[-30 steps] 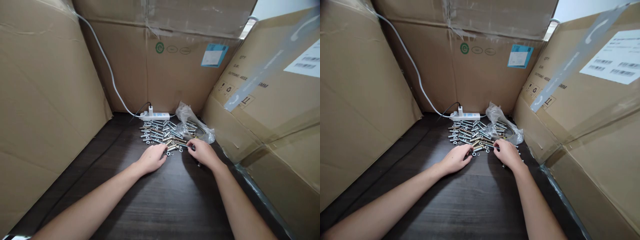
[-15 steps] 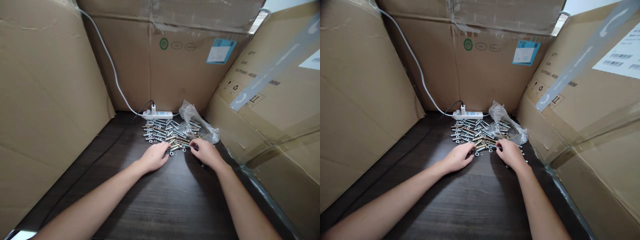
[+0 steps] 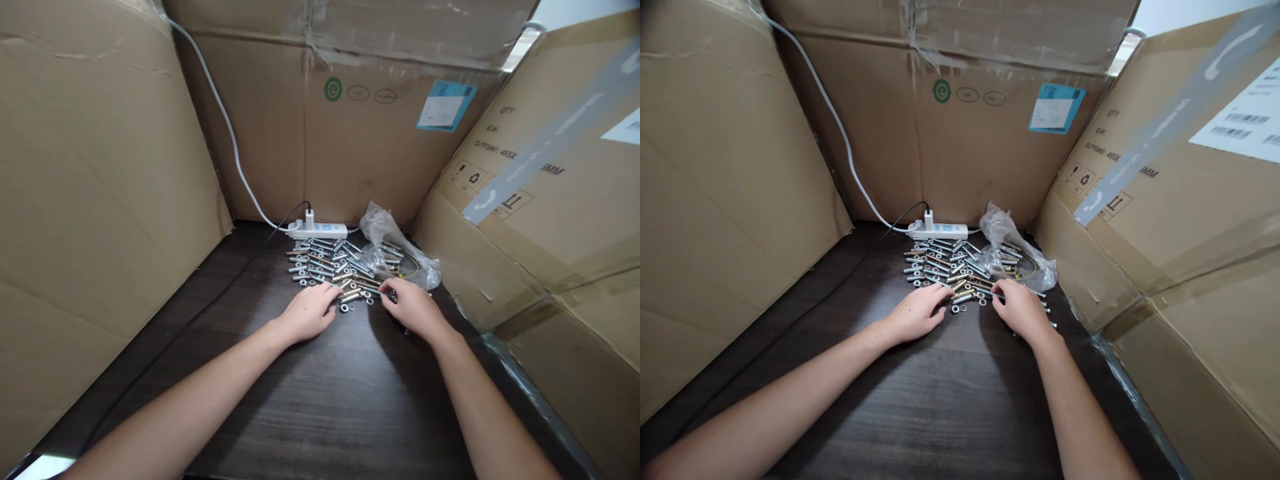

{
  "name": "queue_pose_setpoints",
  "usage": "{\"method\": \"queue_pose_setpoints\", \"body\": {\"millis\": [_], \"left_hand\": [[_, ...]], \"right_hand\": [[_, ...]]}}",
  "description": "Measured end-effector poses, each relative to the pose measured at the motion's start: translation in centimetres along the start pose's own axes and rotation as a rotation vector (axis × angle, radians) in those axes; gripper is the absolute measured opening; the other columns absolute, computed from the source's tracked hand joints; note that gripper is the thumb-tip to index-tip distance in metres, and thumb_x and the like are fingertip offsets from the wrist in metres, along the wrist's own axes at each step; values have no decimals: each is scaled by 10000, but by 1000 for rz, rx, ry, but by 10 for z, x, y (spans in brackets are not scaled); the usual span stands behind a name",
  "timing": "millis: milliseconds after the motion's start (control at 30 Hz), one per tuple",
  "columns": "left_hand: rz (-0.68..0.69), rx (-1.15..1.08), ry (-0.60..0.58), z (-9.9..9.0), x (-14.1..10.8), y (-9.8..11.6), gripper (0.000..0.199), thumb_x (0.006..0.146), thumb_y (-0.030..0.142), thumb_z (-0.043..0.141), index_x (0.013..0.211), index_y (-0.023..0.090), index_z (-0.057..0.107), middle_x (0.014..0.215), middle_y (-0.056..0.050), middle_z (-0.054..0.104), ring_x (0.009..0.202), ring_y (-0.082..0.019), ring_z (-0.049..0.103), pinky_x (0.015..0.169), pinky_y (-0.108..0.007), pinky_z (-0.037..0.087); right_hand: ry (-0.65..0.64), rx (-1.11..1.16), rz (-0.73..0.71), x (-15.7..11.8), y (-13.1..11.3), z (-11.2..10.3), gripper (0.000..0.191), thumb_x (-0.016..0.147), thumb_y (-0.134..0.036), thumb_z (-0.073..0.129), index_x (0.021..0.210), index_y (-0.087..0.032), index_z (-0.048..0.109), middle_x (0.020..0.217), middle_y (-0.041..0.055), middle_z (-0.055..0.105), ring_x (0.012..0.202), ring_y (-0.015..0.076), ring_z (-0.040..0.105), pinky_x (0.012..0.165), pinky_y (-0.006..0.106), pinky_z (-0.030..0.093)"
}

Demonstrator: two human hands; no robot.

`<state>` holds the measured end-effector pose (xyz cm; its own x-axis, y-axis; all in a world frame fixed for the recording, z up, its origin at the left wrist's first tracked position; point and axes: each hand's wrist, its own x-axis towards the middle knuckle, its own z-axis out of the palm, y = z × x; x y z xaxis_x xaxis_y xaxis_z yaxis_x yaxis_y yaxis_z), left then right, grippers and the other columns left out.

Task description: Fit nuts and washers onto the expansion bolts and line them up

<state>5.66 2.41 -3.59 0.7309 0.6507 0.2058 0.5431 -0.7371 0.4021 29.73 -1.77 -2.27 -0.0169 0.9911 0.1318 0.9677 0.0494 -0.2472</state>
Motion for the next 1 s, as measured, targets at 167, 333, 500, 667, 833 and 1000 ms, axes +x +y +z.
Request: {"method": "queue_pose_setpoints", "body": {"millis": [167,333,500,667,833,1000], "left_hand": [[18,28,-11,0,0,0,252,857,191,453,1092,222,538,1027,-50,559,923,-193,559,829,-310,443],[48,32,19,3,0,-2,242,854,192,455,1082,222,528,1017,-43,564,932,-195,560,832,-319,451],[18,53,106,4,1,-7,294,828,154,466,1117,195,498,1034,-53,573,973,-203,539,869,-325,440],[-6,86,125,6,3,-13,319,821,140,460,1134,191,499,1023,-52,571,952,-205,535,869,-337,439],[-1,83,116,7,2,-12,329,819,136,463,1139,200,503,1008,-47,565,943,-204,535,856,-336,443],[26,34,81,5,2,-8,322,824,141,471,1129,229,524,1005,-39,550,918,-189,542,835,-318,453]], "right_hand": [[-10,-26,-7,-1,-1,-1,121,796,-222,531,867,-220,630,881,13,666,804,170,603,660,252,382],[-7,-28,11,-1,-2,-1,124,794,-230,536,873,-227,632,882,3,665,799,163,602,647,245,373],[4,-40,23,-1,-1,0,118,792,-229,543,868,-227,633,875,0,664,789,165,600,636,247,363],[-12,-18,7,0,1,2,114,790,-213,538,852,-207,634,864,17,653,763,162,591,644,247,379],[-7,-1,-12,1,2,5,105,778,-193,545,825,-194,640,838,28,651,779,168,594,667,248,388],[-3,-6,-17,0,1,4,105,781,-193,550,829,-196,643,839,27,653,784,171,598,667,249,391]]}}
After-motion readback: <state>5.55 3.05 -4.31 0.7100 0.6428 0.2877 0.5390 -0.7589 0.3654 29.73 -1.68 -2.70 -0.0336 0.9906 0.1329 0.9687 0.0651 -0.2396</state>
